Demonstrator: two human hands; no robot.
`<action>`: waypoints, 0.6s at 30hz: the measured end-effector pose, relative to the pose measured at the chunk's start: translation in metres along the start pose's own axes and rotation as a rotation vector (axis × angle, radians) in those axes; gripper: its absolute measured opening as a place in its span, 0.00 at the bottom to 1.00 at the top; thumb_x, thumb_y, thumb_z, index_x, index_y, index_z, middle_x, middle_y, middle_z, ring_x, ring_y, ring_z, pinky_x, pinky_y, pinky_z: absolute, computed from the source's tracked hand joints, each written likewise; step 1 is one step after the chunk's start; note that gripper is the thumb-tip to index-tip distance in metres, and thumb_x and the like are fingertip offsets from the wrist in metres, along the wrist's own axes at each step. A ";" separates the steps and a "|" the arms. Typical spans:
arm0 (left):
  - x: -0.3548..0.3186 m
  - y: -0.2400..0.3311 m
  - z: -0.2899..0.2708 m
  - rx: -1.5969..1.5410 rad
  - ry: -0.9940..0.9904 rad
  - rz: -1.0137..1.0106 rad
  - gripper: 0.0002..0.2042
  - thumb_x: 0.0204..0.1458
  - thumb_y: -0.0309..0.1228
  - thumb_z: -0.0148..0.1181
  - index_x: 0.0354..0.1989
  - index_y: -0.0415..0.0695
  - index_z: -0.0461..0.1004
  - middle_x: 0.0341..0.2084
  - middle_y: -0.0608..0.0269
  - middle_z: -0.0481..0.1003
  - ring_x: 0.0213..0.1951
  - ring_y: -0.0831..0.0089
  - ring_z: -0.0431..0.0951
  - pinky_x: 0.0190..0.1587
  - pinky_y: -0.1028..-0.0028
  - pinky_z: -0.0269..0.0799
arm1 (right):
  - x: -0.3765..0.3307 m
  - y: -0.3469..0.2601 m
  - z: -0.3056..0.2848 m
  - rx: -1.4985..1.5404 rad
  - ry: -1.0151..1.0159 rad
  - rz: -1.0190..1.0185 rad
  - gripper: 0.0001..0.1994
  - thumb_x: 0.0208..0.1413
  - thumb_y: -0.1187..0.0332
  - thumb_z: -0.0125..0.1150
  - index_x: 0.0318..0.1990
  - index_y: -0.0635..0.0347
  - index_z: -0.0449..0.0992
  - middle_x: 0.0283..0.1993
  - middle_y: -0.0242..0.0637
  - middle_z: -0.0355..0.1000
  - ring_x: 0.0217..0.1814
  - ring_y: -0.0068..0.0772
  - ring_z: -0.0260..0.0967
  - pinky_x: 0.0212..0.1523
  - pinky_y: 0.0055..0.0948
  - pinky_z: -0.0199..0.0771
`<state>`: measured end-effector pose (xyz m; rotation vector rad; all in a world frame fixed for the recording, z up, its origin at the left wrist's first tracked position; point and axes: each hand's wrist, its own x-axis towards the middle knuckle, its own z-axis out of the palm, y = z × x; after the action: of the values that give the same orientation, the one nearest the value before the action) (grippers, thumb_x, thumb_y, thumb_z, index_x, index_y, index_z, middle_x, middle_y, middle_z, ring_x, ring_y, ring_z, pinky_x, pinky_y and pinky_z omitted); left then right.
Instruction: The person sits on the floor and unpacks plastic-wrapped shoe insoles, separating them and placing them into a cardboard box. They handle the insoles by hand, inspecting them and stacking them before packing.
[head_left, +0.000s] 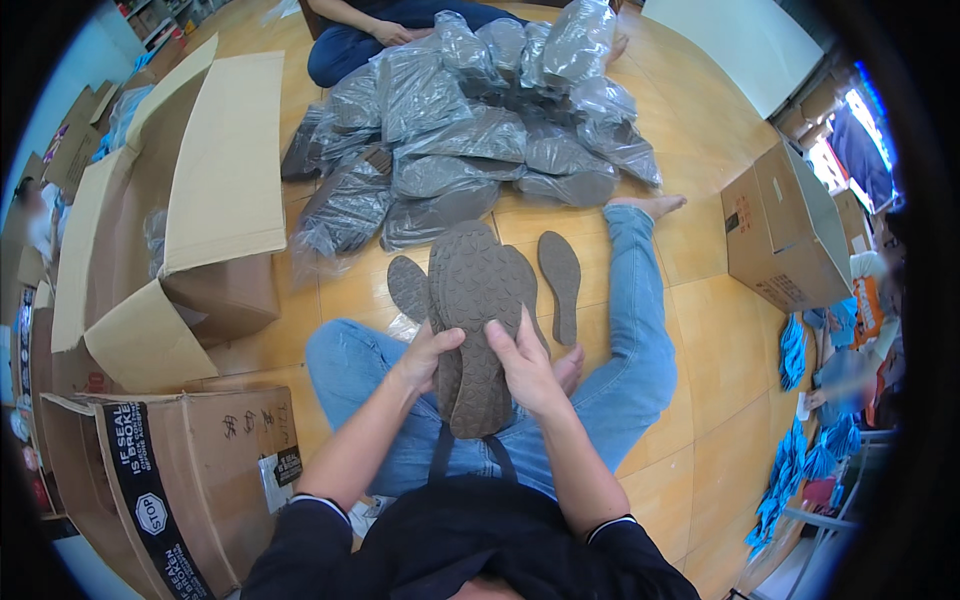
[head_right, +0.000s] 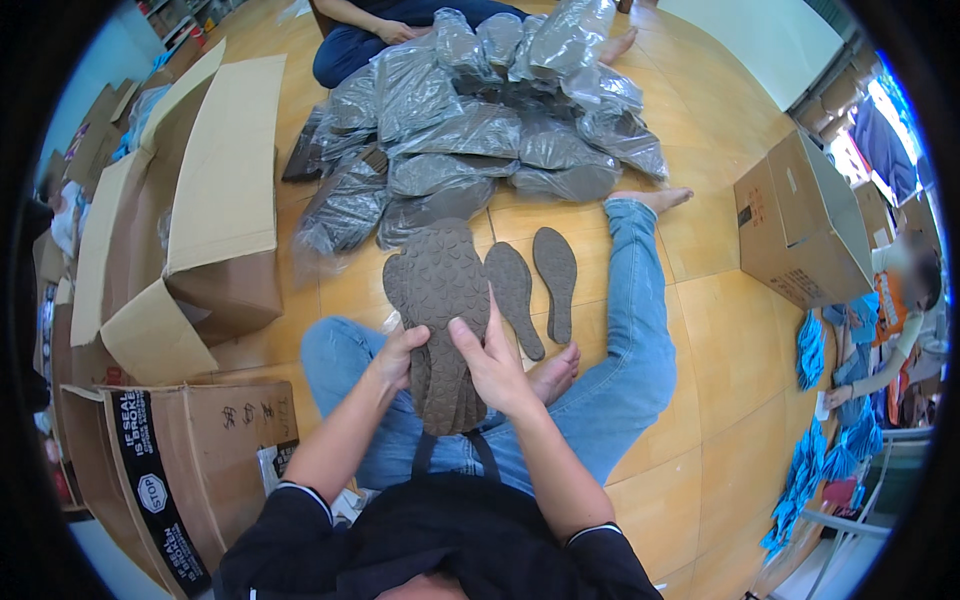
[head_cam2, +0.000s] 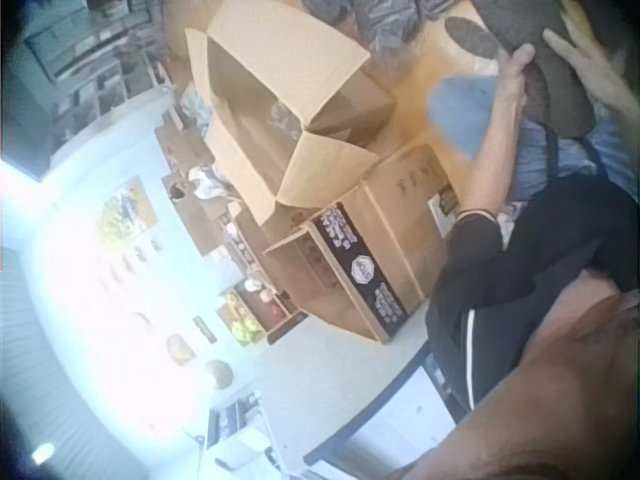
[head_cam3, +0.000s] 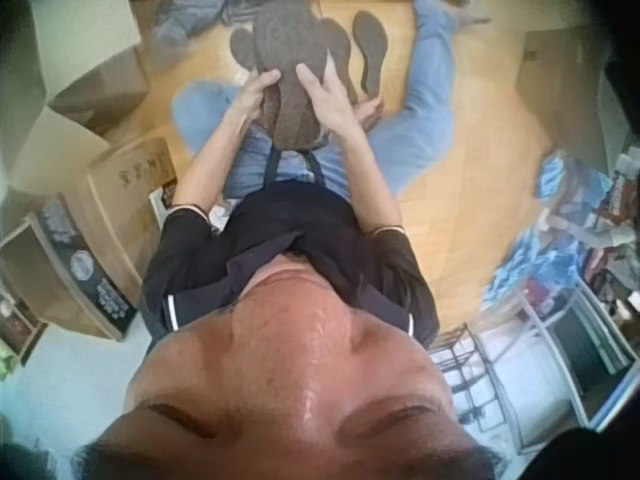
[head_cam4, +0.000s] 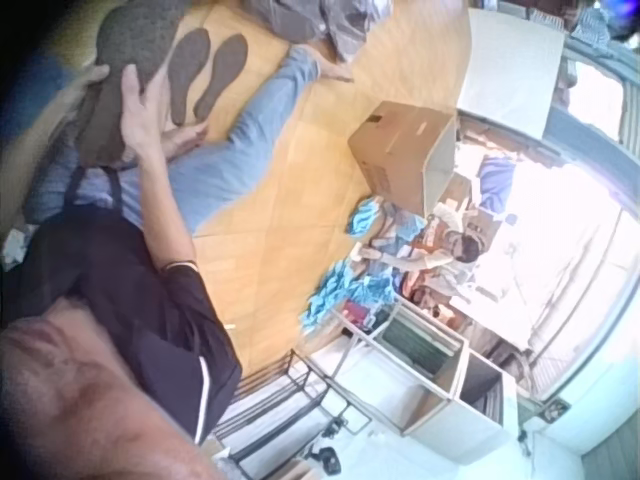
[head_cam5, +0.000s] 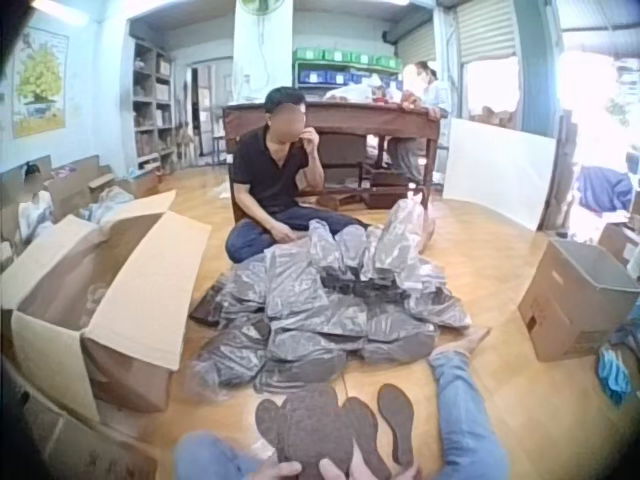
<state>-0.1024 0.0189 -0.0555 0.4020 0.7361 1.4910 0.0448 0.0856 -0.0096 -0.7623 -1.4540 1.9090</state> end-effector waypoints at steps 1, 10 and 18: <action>0.006 0.005 -0.012 0.002 -0.057 -0.022 0.36 0.45 0.40 0.67 0.61 0.37 0.59 0.52 0.52 0.70 0.53 0.61 0.72 0.57 0.62 0.69 | 0.005 0.003 -0.001 -0.040 -0.064 -0.064 0.31 0.63 0.64 0.53 0.68 0.68 0.48 0.65 0.46 0.58 0.67 0.33 0.54 0.65 0.30 0.53; 0.028 0.005 -0.066 -0.084 0.033 0.013 0.29 0.47 0.34 0.64 0.57 0.39 0.63 0.47 0.55 0.73 0.48 0.64 0.76 0.51 0.64 0.74 | 0.041 0.053 -0.010 0.029 0.287 -0.018 0.22 0.60 0.70 0.56 0.60 0.66 0.62 0.60 0.43 0.64 0.59 0.29 0.63 0.58 0.28 0.63; 0.040 0.007 -0.068 -0.072 0.123 0.047 0.24 0.49 0.34 0.63 0.54 0.42 0.65 0.41 0.62 0.74 0.40 0.73 0.76 0.37 0.73 0.75 | 0.054 0.037 -0.005 -0.707 0.319 -0.135 0.15 0.57 0.68 0.59 0.48 0.67 0.75 0.49 0.45 0.69 0.52 0.42 0.68 0.54 0.33 0.65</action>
<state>-0.1552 0.0456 -0.1081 0.2769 0.7720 1.5927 0.0093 0.1219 -0.0505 -1.1789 -1.9146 1.0840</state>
